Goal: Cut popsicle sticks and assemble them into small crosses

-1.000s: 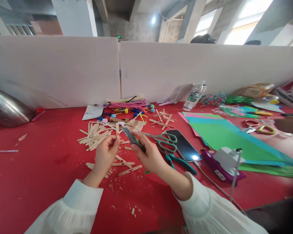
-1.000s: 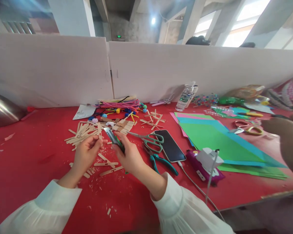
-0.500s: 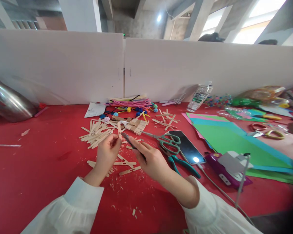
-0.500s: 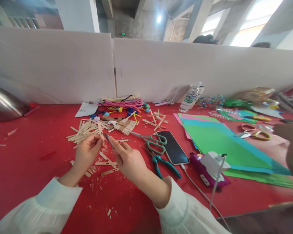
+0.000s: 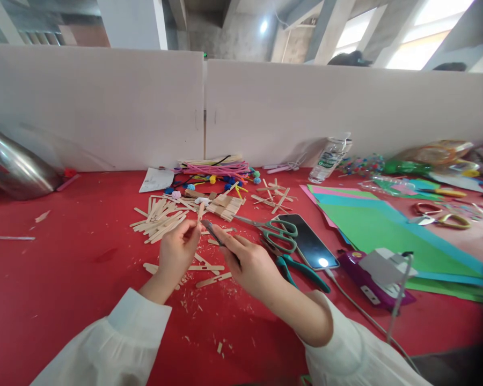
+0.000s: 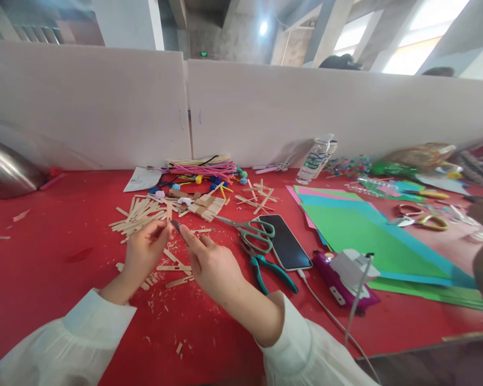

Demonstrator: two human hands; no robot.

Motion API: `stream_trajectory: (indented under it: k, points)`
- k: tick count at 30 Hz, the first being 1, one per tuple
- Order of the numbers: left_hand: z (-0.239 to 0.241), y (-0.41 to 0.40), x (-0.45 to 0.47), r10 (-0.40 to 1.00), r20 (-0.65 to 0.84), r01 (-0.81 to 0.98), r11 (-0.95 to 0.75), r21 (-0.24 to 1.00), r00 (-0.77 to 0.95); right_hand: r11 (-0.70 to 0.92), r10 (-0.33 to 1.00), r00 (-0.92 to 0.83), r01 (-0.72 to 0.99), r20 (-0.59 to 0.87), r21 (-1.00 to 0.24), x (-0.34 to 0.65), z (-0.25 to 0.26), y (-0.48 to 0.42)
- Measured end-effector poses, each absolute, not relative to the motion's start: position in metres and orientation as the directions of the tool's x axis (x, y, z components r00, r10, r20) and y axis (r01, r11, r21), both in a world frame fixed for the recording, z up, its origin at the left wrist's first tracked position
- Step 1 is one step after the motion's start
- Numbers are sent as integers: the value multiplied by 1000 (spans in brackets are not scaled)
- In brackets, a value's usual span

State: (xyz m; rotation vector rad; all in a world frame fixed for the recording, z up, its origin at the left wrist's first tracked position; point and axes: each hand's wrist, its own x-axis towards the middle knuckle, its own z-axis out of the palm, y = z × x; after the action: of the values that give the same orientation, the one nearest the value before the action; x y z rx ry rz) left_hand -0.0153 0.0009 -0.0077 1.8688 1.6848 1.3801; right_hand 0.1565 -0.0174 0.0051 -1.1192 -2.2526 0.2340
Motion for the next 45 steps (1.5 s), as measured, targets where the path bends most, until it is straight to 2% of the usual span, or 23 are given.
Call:
stream_trajectory:
  k: [5,12,15,18,21,24,26,31,34,36,39,43,45]
  points:
    - [-3,-2,-11,865,484,683,-274,677,-132,577,817,-406,572,411,-582,155,5,-19]
    - [-7,0,-10,886,441,616,-270,740,-141,437,880,-374,402,292,-805,155,14,-18]
    - [-11,3,-10,907,399,532,-273,801,-134,477,869,-381,468,316,-744,155,13,-17]
    - [-12,4,-9,922,368,465,-274,842,-122,552,834,-402,618,378,-560,155,10,-18]
    - [-12,3,-9,924,366,473,-273,838,-115,562,819,-429,733,381,-384,154,6,-19]
    - [-10,2,-8,913,393,535,-278,798,-111,561,816,-433,754,383,-342,153,5,-21]
    - [-9,0,-8,898,425,605,-278,746,-112,566,818,-417,707,396,-424,152,5,-22]
    - [-8,-1,-7,862,497,712,-284,642,-104,485,870,-352,490,345,-724,149,7,-23]
    - [-8,0,-6,858,503,714,-287,639,-105,406,901,-326,405,285,-819,147,7,-23]
    - [-9,2,-5,868,483,696,-275,663,-117,376,912,-319,393,259,-839,146,7,-22]
    - [-11,6,-4,900,417,596,-268,757,-125,434,895,-325,481,304,-762,148,6,-20]
    - [-15,9,-6,933,339,453,-254,854,-117,498,864,-351,701,360,-510,151,6,-19]
    - [-16,10,-6,937,328,434,-248,866,-118,501,859,-371,751,353,-430,152,6,-20]
